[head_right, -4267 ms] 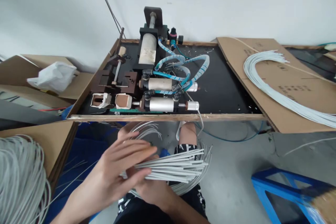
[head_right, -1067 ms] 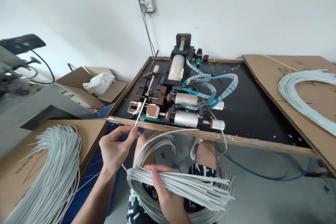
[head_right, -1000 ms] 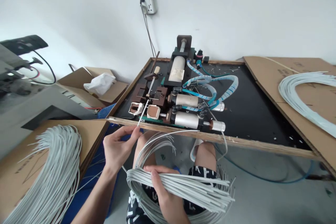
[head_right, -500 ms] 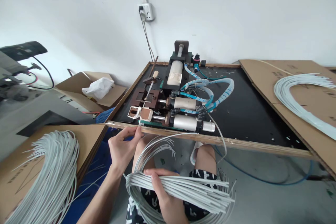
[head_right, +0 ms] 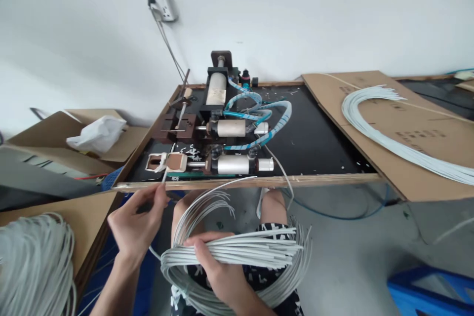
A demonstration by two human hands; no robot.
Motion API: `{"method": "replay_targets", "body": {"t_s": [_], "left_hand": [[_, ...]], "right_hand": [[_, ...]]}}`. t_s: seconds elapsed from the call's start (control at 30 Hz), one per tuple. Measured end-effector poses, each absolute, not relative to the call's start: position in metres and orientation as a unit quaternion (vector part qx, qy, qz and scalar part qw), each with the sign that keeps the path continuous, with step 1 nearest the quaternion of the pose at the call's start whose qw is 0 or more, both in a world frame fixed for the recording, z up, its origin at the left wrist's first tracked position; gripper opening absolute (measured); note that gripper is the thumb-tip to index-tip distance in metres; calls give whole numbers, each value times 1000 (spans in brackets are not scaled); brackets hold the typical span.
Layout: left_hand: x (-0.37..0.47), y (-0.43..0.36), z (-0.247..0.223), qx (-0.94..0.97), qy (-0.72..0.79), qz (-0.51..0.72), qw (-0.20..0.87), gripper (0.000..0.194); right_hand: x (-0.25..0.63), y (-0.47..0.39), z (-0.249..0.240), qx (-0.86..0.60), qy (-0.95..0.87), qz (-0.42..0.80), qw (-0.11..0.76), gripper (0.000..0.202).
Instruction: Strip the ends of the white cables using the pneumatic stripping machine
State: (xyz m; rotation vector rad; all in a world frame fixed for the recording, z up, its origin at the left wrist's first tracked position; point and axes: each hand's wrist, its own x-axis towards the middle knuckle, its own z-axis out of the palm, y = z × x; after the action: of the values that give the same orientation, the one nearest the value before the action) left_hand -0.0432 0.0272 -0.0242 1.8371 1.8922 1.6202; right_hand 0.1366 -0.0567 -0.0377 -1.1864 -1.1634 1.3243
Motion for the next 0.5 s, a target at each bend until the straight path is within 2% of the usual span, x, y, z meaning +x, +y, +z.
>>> {"method": "replay_targets", "body": {"t_s": [0.1,0.2,0.27,0.33,0.4,0.5], "left_hand": [[-45,16,-23,600,572,558,-33,2],[-43,8,-14,677,481,556,8,9],[-37,8,-7,756,427,492,69,11],[-29,13,-4,816,413,390,111,21],[-22,20,-7,842,426,300,137,31],[-16,27,-19,836,471,214,183,37]], "right_hand": [[136,-55,-35,-480,-475,550,492,22],[135,-53,-33,-466,-474,558,497,20],[135,-52,-33,-465,-478,552,500,19],[137,-52,-33,-481,-486,530,501,18],[139,-53,-34,-494,-499,515,491,19],[142,-55,-35,-496,-494,525,484,23]]}}
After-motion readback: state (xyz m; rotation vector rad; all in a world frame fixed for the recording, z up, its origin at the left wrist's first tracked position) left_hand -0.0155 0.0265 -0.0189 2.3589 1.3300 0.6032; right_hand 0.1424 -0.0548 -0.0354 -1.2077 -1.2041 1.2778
